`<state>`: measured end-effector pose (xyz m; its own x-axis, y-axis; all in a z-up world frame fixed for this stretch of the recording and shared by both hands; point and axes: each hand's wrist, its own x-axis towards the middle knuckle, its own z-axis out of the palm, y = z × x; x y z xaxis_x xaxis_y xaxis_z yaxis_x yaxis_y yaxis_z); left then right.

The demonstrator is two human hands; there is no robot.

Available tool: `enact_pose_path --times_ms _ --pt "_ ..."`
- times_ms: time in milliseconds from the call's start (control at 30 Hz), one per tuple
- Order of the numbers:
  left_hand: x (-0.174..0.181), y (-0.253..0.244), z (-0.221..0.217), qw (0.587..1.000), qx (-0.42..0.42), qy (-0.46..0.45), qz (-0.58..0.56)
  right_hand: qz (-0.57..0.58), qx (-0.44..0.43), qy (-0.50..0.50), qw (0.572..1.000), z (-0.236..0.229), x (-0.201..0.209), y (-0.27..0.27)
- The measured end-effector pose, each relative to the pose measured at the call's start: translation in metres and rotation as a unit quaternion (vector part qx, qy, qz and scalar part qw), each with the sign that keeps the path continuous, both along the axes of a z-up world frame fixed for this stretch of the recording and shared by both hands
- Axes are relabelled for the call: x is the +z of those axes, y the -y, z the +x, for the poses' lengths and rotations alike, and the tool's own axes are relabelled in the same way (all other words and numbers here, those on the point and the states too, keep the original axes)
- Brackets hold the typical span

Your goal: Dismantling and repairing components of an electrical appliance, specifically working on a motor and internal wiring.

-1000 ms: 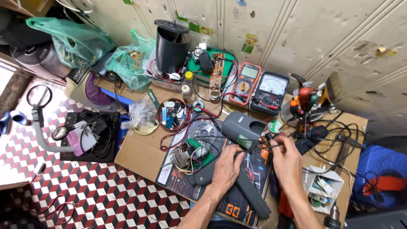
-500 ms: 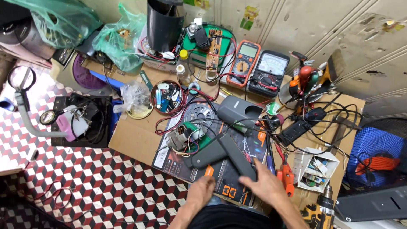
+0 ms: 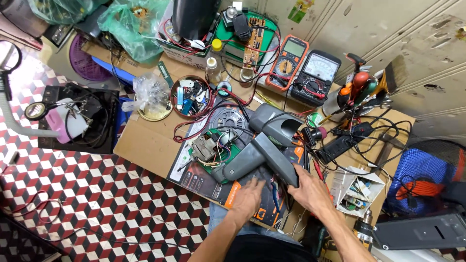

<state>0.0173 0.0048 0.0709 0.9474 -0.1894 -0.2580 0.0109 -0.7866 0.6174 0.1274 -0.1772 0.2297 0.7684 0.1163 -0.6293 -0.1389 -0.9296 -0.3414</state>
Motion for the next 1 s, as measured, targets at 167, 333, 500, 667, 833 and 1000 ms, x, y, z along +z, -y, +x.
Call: enact_pose_path --times_ms 167,333,500,667,833,1000 --pt "0.020 0.021 0.020 0.992 -0.101 -0.030 0.068 0.027 0.004 0.037 0.999 -0.003 -0.004 0.006" --pt "0.011 0.007 -0.005 0.985 -0.114 -0.069 0.106 -0.017 0.002 -0.006 1.000 -0.005 0.010 -0.002" --pt "-0.051 -0.040 -0.061 0.831 0.460 -0.110 -0.293 0.039 -0.029 0.123 0.991 -0.023 -0.005 0.001" --pt "0.002 -0.088 -0.045 0.638 0.614 -0.087 -0.456 0.064 -0.068 0.098 0.991 -0.040 -0.032 0.007" --pt "0.063 -0.079 -0.017 0.647 0.590 -0.079 -0.477 0.105 -0.072 0.137 0.982 -0.061 -0.063 0.013" --pt "0.060 -0.088 0.008 0.526 0.579 -0.124 -0.611 0.113 -0.029 0.185 0.976 -0.104 -0.116 0.027"
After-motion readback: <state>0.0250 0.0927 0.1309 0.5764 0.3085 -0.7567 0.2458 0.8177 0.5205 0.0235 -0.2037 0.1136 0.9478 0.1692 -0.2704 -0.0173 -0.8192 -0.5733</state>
